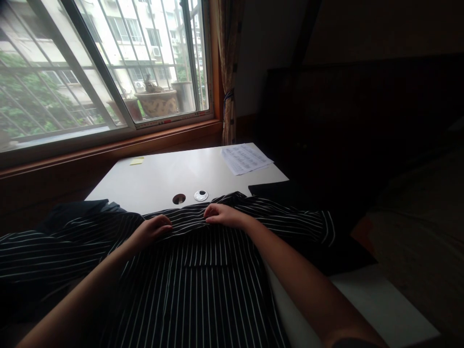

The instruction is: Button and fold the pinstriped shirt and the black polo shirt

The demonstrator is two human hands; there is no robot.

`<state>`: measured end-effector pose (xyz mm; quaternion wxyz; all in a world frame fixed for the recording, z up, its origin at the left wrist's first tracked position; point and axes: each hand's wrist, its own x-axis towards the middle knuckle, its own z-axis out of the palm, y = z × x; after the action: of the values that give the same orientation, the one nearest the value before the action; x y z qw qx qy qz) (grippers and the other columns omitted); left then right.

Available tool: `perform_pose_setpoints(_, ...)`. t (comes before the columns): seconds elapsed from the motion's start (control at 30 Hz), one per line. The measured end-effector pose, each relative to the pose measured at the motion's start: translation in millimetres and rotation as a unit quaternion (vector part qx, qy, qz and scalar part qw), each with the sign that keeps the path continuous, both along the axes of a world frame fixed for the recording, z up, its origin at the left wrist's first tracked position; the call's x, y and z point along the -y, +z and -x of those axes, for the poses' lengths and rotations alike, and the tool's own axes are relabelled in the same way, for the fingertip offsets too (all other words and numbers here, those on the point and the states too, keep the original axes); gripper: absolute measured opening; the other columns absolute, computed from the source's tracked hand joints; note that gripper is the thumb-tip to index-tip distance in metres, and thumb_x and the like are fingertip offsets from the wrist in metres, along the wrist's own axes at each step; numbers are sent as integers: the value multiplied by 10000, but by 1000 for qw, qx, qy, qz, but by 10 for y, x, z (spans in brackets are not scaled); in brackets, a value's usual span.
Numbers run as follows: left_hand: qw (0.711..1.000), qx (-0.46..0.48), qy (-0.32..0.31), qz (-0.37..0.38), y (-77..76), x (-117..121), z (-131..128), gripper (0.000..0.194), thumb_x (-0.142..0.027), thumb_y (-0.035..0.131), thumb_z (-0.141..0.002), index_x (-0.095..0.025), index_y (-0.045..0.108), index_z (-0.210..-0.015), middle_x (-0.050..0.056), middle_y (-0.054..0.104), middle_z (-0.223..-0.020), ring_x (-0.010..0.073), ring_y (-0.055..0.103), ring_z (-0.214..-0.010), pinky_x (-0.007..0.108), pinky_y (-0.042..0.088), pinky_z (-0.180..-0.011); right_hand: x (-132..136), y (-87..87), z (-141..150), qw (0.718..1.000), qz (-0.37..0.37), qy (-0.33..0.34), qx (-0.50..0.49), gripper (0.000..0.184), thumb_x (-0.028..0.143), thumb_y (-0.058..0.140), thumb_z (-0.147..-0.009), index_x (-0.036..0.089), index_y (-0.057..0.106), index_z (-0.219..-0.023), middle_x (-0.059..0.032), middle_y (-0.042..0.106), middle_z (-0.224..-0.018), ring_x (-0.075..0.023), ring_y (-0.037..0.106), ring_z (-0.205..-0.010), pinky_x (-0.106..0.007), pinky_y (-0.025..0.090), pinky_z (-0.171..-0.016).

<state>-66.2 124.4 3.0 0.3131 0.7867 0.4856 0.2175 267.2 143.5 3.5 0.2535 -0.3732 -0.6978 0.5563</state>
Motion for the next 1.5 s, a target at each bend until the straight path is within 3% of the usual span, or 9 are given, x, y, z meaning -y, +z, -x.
perform_pose_setpoints(0.2, 999, 13, 29, -1, 20, -39, 127, 363, -542, 604, -888, -207, 672, -1009, 7, 685, -816, 178, 620, -752, 287, 469, -691, -28, -9, -24, 999, 33, 1, -18, 338, 354, 765, -808, 184, 596, -1045, 24, 644, -832, -139, 596, -775, -290, 459, -766)
perform_pose_setpoints(0.4, 995, -56, 8, -84, -121, -132, 169, 287, -473, 622, -899, -218, 674, -1020, 19, 678, -829, 190, 618, -753, 307, 474, -703, -33, -102, 107, 986, -110, -80, 99, 69, 212, 663, -874, 192, 628, -930, -3, 664, -867, -165, 609, -816, -311, 454, -765)
perform_pose_setpoints(0.5, 986, -49, 9, -160, -73, -131, 123, 231, -427, 594, -931, -224, 679, -1002, 45, 665, -913, 209, 618, -859, 337, 491, -781, -9, -142, 180, 971, -183, -110, 109, 51, 167, 677, -851, 196, 639, -870, -11, 674, -882, -176, 619, -846, -317, 461, -781)
perform_pose_setpoints(0.6, 970, -66, 9, -235, 87, -32, -62, 211, -404, 544, -973, -238, 672, -1001, 56, 655, -966, 224, 596, -915, 375, 487, -840, 6, -178, 223, 963, -210, -129, 108, 77, 146, 695, -831, 197, 639, -842, -9, 671, -874, -175, 619, -836, -307, 460, -772)
perform_pose_setpoints(0.7, 955, -100, -54, -274, 227, 147, -398, 220, -422, 580, -959, -248, 656, -1070, 70, 654, -1060, 254, 569, -1016, 412, 481, -899, 10, -198, 241, 959, -223, -144, 103, 65, 151, 688, -837, 195, 640, -842, -11, 668, -870, -173, 614, -827, -301, 451, -760)
perform_pose_setpoints(0.9, 917, -207, -136, -313, 156, 287, -984, 406, -283, 714, -847, -259, 598, -1235, 98, 645, -1186, 309, 556, -1059, 456, 481, -863, 39, -213, 226, 950, -242, -180, 76, 12, 193, 641, -863, 201, 632, -865, -9, 645, -868, -181, 602, -847, -322, 461, -792)
perform_pose_setpoints(1.07, 941, -179, -55, -282, 108, 40, -988, 154, -183, 593, -905, -227, 671, -1031, 75, 698, -992, 241, 630, -899, 353, 480, -782, 160, -205, 177, 937, -237, -255, 17, 92, 287, 558, -931, 207, 600, -912, -22, 598, -935, -163, 617, -778, -324, 504, -762)
perform_pose_setpoints(1.3, 982, -16, 64, -176, 303, -127, -864, 202, -305, 526, -925, -197, 689, -874, 33, 702, -815, 190, 639, -754, 292, 435, -699, 415, -60, 325, 926, -267, -264, 36, 172, 396, 602, -935, 228, 569, -914, -15, 614, -874, -188, 610, -817, -337, 489, -783)
perform_pose_setpoints(1.5, 988, 97, 105, -53, 373, -133, -841, 298, -416, 539, -893, -173, 702, -837, 19, 688, -766, 197, 621, -747, 295, 427, -693, 330, -117, 709, 950, -133, -262, -105, 462, 456, 787, -778, 245, 541, -1109, -42, 666, -1058, -216, 649, -969, -380, 507, -886)
